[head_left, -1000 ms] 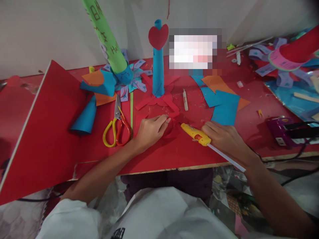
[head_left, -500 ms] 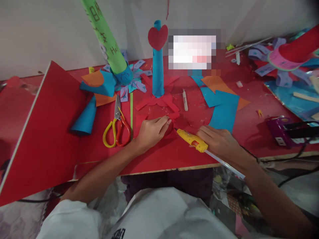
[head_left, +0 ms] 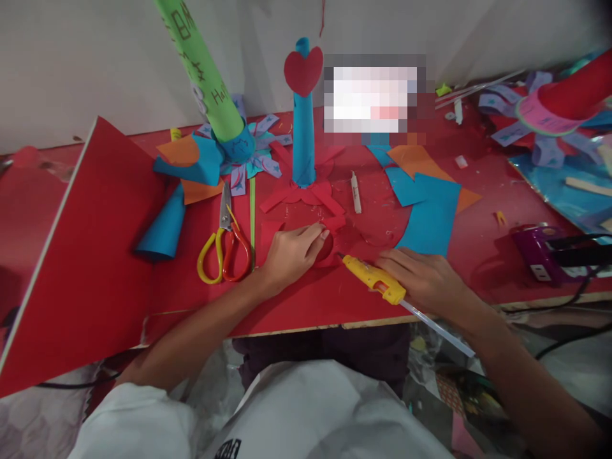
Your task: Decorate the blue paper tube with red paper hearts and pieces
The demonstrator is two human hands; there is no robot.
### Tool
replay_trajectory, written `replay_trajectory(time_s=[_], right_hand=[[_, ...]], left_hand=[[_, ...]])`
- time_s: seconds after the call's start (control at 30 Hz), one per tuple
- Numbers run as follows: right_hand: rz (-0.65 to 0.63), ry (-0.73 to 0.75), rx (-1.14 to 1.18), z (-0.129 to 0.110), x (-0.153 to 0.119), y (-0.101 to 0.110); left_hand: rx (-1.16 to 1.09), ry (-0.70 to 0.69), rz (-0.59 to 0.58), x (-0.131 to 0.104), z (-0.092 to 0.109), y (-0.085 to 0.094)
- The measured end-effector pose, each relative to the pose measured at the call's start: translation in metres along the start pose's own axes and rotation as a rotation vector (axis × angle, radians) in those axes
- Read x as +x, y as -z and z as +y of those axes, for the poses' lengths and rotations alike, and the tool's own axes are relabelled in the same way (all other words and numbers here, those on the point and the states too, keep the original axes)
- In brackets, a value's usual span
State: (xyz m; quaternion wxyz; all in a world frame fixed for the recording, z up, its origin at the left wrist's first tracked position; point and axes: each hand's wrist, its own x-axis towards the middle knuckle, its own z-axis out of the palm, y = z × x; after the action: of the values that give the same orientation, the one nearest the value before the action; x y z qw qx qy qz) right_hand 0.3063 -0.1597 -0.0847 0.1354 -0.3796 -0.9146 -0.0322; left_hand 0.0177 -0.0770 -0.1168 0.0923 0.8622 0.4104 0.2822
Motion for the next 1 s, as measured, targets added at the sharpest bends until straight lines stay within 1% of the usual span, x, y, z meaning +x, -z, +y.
replay_trajectory(time_s=[0.07, 0.13, 0.27, 0.5, 0.7, 0.77, 0.87, 0.93, 1.0], right_hand=[[-0.004, 0.026, 0.032, -0.004, 0.003, -0.004], [-0.013, 0.018, 0.006, -0.007, 0.006, -0.006], [-0.014, 0.01, -0.057, -0.006, 0.007, -0.004], [-0.061, -0.053, -0.081, 0.004, -0.008, 0.004], [-0.08, -0.09, -0.129, 0.005, -0.019, 0.012], [-0.066, -0.073, -0.097, 0.004, -0.018, 0.015], [-0.049, -0.006, 0.009, -0.002, -0.012, 0.016], [-0.051, 0.038, 0.049, -0.007, -0.005, 0.013], [-0.064, 0.052, 0.037, -0.012, 0.002, 0.008]], left_hand=[[-0.008, 0.0, 0.001, 0.0, 0.0, 0.0], [-0.018, 0.001, 0.003, 0.0, 0.001, 0.001], [-0.013, -0.01, 0.011, 0.001, 0.001, 0.002], [0.011, -0.026, 0.033, 0.0, 0.001, 0.001], [0.009, -0.01, 0.031, -0.001, 0.0, -0.001], [0.006, -0.004, 0.03, -0.001, 0.0, -0.001], [-0.01, -0.007, 0.023, 0.0, 0.001, 0.0], [-0.021, -0.007, 0.017, 0.0, 0.001, 0.001], [-0.03, -0.007, 0.014, 0.001, 0.001, 0.002]])
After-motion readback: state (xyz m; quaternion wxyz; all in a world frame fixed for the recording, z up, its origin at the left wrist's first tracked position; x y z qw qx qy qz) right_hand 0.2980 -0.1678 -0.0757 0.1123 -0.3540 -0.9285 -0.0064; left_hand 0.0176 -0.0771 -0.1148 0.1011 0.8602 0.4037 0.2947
